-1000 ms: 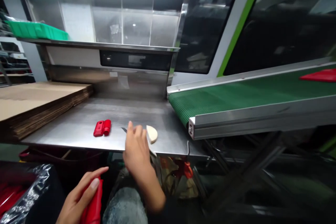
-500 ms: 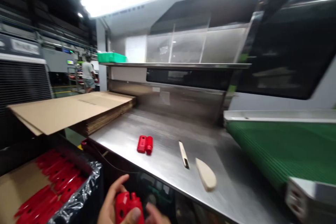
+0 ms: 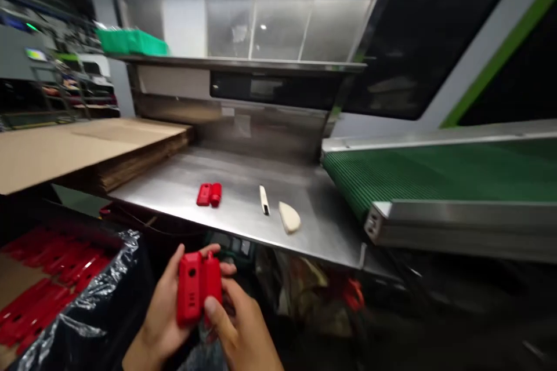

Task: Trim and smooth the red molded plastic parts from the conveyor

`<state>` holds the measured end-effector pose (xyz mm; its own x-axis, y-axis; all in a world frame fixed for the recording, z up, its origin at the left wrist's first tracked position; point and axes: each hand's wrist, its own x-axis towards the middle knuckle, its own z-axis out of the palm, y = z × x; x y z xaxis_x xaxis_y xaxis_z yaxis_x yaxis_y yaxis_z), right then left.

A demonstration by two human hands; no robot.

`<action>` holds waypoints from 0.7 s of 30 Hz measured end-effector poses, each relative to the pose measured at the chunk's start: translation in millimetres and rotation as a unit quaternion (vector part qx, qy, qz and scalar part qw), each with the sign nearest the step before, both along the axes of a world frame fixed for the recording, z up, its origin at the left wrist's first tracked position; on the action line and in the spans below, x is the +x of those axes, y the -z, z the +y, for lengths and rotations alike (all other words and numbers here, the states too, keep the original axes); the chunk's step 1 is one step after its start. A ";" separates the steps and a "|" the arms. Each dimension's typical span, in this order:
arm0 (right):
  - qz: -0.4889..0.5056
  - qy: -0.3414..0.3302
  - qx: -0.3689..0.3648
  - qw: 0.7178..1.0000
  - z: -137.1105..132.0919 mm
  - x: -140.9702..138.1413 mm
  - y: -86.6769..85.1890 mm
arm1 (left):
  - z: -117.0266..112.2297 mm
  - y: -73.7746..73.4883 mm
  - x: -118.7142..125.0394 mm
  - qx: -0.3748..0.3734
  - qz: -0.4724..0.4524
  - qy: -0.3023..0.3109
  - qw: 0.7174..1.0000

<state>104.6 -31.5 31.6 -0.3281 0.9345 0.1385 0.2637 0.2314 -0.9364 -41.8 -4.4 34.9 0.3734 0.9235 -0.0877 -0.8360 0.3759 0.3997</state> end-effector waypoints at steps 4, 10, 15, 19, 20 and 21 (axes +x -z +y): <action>-0.239 0.219 0.101 0.941 15.6 29.2 -35.7 | -0.3 -4.9 -2.5 -0.047 -0.003 -0.044 0.998; -0.416 0.361 0.033 0.834 127.1 73.8 -66.0 | -0.4 -9.0 -0.6 -0.129 -0.072 -0.032 0.989; -0.479 0.336 -0.011 0.810 168.3 92.5 -57.9 | -4.9 -16.8 -3.0 -0.129 -0.084 -0.038 0.987; -0.487 0.329 -0.016 0.809 163.1 110.6 -54.0 | -2.9 -19.6 -5.9 -0.117 -0.088 -0.035 0.989; -0.485 0.326 -0.020 0.811 160.5 113.6 -53.3 | -1.7 -20.2 -5.9 -0.117 -0.091 -0.030 0.989; -0.482 0.321 -0.024 0.815 157.6 115.5 -52.6 | -0.3 -20.9 -5.6 -0.119 -0.094 -0.024 0.988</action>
